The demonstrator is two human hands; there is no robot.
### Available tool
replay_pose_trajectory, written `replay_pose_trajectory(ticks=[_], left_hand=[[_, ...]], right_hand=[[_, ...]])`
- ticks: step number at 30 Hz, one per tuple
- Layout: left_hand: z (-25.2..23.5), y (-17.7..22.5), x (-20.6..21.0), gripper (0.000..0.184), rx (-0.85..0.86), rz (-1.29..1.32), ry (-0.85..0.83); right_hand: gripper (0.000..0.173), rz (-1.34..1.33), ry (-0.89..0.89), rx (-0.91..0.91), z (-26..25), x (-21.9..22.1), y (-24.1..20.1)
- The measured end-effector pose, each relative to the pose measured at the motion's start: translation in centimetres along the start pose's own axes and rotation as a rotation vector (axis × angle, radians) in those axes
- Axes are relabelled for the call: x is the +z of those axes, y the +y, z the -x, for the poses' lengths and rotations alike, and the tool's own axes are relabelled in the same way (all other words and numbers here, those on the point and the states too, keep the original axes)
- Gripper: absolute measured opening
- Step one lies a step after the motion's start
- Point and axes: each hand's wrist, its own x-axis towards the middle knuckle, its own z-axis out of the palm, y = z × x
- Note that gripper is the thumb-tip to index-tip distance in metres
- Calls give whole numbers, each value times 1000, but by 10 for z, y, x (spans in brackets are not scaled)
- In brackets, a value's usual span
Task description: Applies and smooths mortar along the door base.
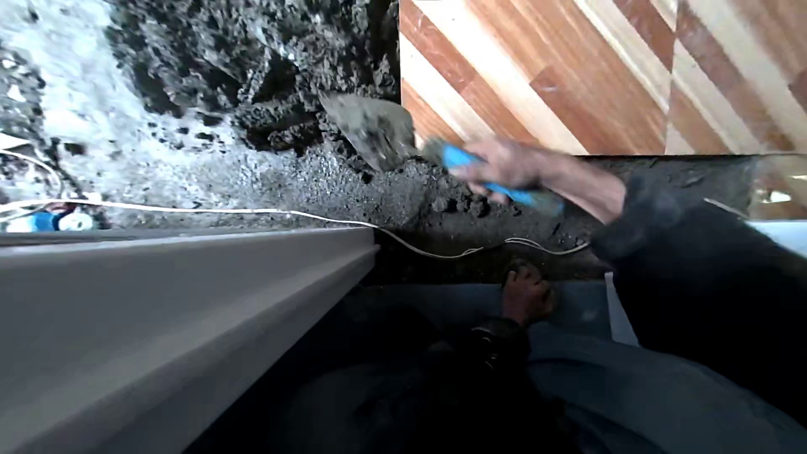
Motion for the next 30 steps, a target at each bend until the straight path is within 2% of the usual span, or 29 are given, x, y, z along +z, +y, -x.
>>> replay_pose_trajectory(ticks=[1,2,4,5,6,8,11,13,15,18,23,28,30], left_hand=[[1,2,1,30,-7,9,-11],[1,4,0,31,-13,16,-31],[1,6,-5,32,-20,-1,-80],[0,5,-4,32,-13,-14,-70],[0,4,-2,31,-1,-21,-38],[1,5,4,29,13,-27,17],[1,4,7,29,18,-40,35],[1,5,7,29,20,-46,43],[1,5,6,29,23,-36,53],[2,4,8,25,36,-28,96],[2,4,10,24,6,-31,109],[2,2,12,25,32,-55,121],[3,3,12,23,54,-56,142]], right_hand=[[29,153,22,111,36,9,4],[29,264,13,370,70,19,-1],[28,378,205,167,106,37,100],[30,412,230,134,111,39,145],[35,421,219,180,120,42,174],[43,403,209,305,146,51,205],[41,317,231,362,169,53,217],[44,211,147,417,169,46,224],[46,89,38,451,157,41,232],[39,-57,-70,424,120,49,228],[46,-98,-77,276,60,73,219],[46,-246,-61,347,72,67,197],[45,-224,-36,344,78,67,199]])
